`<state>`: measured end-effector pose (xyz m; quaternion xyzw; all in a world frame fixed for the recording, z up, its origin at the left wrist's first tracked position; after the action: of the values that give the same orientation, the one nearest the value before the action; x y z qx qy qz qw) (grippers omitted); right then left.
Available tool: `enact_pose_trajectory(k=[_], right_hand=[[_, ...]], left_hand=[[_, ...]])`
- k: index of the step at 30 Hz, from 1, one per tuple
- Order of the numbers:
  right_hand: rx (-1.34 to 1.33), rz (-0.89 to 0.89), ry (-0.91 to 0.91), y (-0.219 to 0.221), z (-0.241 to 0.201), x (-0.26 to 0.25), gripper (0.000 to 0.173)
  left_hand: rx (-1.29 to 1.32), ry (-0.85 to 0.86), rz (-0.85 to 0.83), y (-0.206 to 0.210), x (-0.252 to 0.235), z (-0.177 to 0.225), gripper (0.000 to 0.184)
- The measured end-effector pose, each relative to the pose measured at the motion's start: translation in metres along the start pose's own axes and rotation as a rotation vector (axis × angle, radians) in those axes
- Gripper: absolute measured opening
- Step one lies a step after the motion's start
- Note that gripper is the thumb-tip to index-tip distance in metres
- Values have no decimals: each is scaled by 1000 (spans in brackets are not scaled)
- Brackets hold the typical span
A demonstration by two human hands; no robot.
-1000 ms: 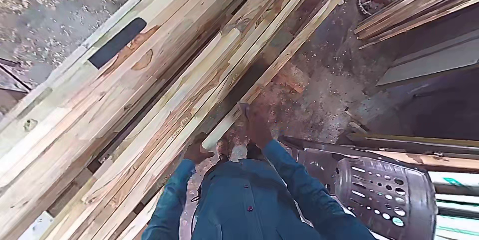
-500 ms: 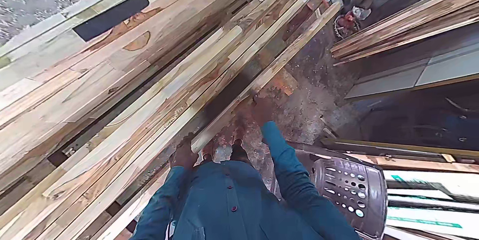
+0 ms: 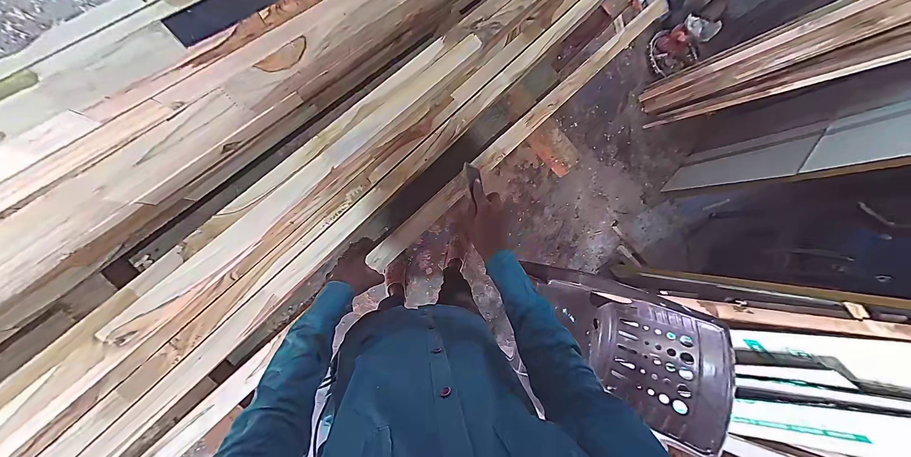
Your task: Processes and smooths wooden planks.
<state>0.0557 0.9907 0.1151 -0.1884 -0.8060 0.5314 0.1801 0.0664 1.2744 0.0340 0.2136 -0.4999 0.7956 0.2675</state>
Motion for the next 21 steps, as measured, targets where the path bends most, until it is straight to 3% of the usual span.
enact_pose_trajectory(k=[2,4,7,9,11,13,15,17,21], right_hand=[[-17,50,13,31,22,-6,56],[22,-32,-18,59,26,20,63],[145,-246,-64,30,-2,68,55],[138,-245,-9,-6,-9,49,42],[73,-154,87,-31,10,-1,41],[15,-70,150,-41,25,-50,38],[-2,-104,208,-41,21,-62,35],[26,-205,182,-31,-8,-30,35],[85,-476,42,11,-67,80,43]], left_hand=[[32,68,9,4,-3,-6,85],[38,100,19,6,-6,-13,86],[-6,-16,68,7,7,-5,88],[-60,-129,103,5,19,8,90],[-106,-181,135,7,34,18,88],[-148,-189,165,8,39,23,86],[-157,-194,185,10,39,24,87],[-143,-200,196,10,36,24,88],[-132,-210,185,10,34,20,86]])
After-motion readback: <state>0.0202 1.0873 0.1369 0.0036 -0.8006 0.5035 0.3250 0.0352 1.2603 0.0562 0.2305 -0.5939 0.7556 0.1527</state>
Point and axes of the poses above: each hand's wrist, its own x-axis away from the middle knuckle, its own y-axis out of the palm, z = x × y, the point moved 3 cm from there along -x, towards the middle knuckle, and after that the axes turned 11 degrees about z, right-handed, at the moved point
